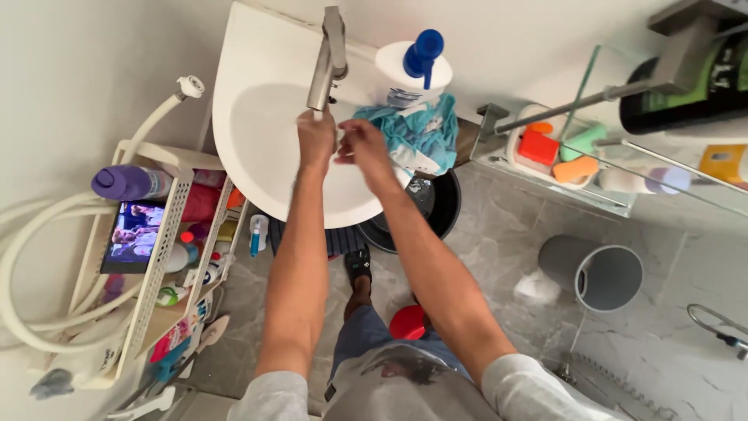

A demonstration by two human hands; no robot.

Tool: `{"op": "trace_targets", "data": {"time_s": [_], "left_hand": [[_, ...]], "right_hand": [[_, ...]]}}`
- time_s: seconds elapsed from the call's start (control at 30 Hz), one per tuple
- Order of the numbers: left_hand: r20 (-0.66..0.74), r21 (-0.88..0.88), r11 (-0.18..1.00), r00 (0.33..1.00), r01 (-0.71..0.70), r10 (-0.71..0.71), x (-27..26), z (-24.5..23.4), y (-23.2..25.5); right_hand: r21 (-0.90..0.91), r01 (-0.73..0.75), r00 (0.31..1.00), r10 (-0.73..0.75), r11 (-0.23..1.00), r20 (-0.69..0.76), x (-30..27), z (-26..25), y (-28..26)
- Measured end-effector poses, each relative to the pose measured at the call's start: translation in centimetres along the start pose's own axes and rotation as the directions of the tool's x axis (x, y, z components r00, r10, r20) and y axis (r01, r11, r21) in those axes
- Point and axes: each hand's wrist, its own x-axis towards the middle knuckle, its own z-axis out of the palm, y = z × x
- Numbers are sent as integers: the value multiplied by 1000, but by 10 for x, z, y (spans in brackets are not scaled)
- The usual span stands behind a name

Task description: The person washes a piece of wood and a cloth in a bucket of water, then moves to a sink to wash their hands and dries them with a towel.

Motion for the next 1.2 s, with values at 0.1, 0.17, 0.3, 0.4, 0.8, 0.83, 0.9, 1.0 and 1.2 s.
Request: {"op": "trace_targets", "data": {"time_s": [0.1,0.17,0.3,0.4,0.8,0.83,0.9,1.0,1.2], "left_hand": [[29,503,773,901,-388,433,-29,1,6],[105,584,651,840,-486,533,-55,11,31],[103,331,627,687,-706,719,-110,45,123],[133,226,268,302,-937,944,-127,69,187],[242,84,658,656,-748,715,-113,106,199],[235,128,628,639,-767,732,-113,108,199],[222,221,565,605,-795,765,-117,109,195],[233,276,632,688,-724,687,-118,110,185],[-30,-199,647,664,-736,747,-105,97,125]], "right_hand": [[148,-3,999,9,989,-45,-30,-16,-37],[312,-9,998,28,950,-54,-46,-23,-68],[621,1,999,25,784,-32,-78,-22,-117],[739,-4,1000,-18,674,22,-88,-20,-144],[808,-25,962,-205,589,179,-65,-29,-157],[811,-12,940,-270,584,208,-63,-30,-157],[803,-16,951,-238,596,196,-66,-35,-160],[783,18,976,-182,622,123,-86,-36,-161],[770,69,961,-249,634,120,-111,-24,-138]]}}
